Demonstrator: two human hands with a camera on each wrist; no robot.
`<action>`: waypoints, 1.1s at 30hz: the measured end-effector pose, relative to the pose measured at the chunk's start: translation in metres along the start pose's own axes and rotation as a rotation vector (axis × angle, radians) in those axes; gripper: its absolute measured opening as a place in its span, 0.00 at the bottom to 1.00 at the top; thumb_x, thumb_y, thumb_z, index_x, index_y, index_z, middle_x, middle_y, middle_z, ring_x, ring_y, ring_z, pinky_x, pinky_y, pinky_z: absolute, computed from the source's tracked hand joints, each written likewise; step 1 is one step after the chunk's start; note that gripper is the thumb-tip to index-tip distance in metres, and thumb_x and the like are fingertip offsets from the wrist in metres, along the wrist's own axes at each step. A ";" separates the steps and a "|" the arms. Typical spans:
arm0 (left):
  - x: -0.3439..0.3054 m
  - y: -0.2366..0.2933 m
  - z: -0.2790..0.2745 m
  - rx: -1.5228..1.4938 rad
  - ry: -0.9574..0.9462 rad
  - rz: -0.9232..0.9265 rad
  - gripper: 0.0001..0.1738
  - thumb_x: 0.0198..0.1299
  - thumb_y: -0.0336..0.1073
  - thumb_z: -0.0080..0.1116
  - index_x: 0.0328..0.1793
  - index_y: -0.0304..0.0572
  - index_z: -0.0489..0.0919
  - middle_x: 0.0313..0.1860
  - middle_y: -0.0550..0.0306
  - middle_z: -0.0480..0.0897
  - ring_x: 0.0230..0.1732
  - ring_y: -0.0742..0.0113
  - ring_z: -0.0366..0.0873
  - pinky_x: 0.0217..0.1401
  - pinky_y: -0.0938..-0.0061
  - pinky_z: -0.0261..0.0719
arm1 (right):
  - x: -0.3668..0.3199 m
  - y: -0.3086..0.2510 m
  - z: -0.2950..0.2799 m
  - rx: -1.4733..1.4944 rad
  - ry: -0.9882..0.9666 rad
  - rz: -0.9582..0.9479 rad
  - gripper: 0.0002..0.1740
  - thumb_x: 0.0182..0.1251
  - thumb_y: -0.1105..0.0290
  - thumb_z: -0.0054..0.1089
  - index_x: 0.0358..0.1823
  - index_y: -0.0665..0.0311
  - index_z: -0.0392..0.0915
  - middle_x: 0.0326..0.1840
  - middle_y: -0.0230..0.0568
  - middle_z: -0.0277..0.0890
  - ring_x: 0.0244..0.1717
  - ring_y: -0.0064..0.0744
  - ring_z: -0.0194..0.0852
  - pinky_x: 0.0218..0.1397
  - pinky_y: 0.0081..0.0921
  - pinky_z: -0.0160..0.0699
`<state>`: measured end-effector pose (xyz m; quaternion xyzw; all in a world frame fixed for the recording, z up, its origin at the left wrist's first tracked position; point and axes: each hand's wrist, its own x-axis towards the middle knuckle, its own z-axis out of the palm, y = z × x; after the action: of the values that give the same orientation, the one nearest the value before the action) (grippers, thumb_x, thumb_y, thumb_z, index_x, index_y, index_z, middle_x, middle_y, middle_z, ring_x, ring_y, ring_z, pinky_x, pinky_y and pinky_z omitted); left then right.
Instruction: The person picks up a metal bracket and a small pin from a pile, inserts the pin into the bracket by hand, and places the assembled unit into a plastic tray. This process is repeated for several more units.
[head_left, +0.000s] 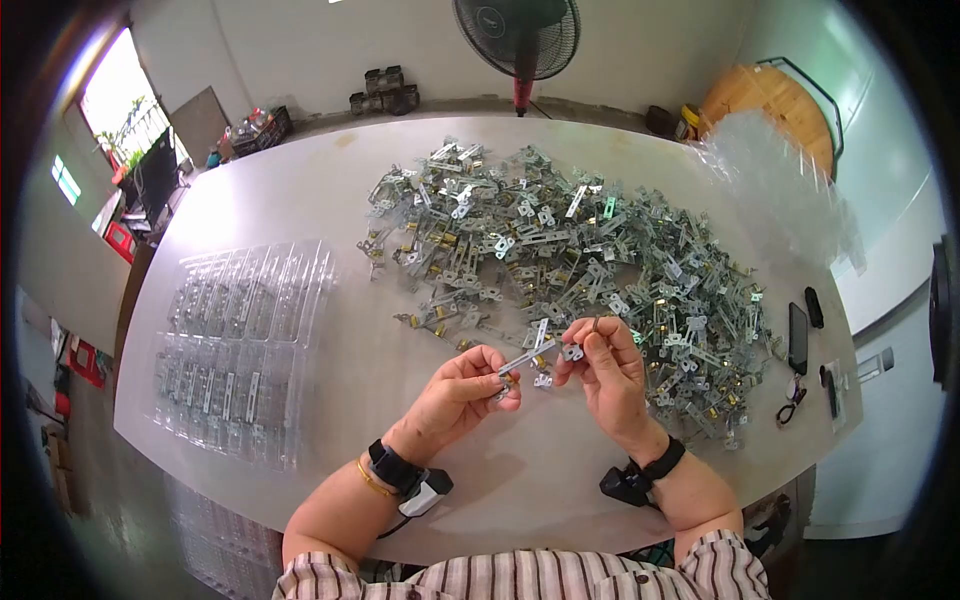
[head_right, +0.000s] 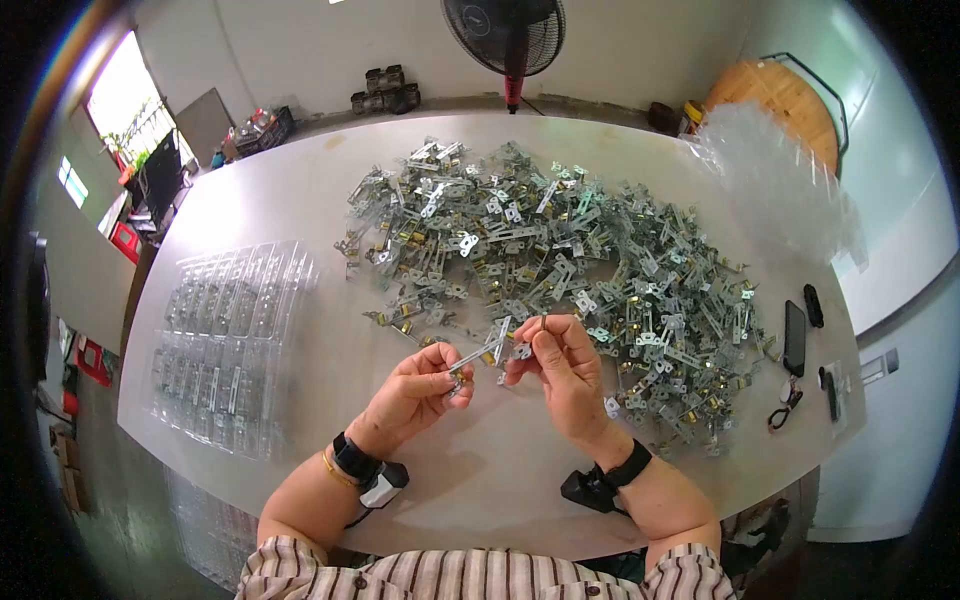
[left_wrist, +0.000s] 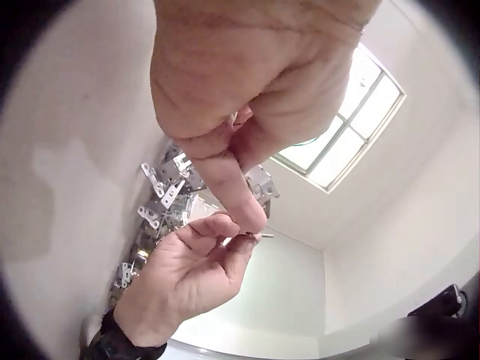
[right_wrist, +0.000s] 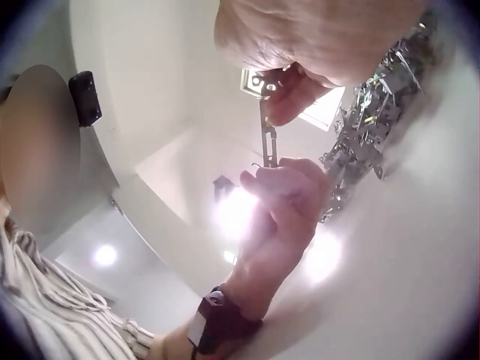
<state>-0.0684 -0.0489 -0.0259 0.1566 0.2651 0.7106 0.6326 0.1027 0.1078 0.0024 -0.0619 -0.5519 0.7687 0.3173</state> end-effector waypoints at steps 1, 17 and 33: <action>0.000 -0.001 -0.003 -0.028 -0.060 -0.008 0.07 0.69 0.21 0.54 0.50 0.38 0.73 0.48 0.52 0.81 0.45 0.60 0.83 0.52 0.71 0.83 | 0.001 0.000 0.002 -0.077 -0.004 -0.021 0.09 0.83 0.66 0.47 0.55 0.63 0.70 0.54 0.40 0.73 0.44 0.28 0.83 0.45 0.31 0.89; 0.000 0.001 -0.007 -0.045 -0.190 -0.094 0.11 0.71 0.32 0.46 0.53 0.33 0.73 0.47 0.39 0.82 0.44 0.48 0.87 0.47 0.59 0.90 | 0.003 -0.002 0.024 -0.069 0.027 0.005 0.10 0.82 0.64 0.52 0.53 0.63 0.73 0.35 0.32 0.74 0.28 0.21 0.73 0.27 0.22 0.76; -0.001 0.010 0.013 0.143 -0.001 -0.147 0.20 0.80 0.47 0.43 0.53 0.35 0.75 0.22 0.53 0.77 0.12 0.66 0.73 0.12 0.74 0.72 | -0.005 0.024 0.028 -0.408 0.113 -0.118 0.07 0.81 0.70 0.53 0.53 0.65 0.74 0.39 0.31 0.75 0.29 0.18 0.74 0.30 0.18 0.78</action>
<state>-0.0694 -0.0486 -0.0095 0.1818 0.3258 0.6414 0.6704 0.0842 0.0774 -0.0097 -0.1354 -0.6800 0.6165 0.3731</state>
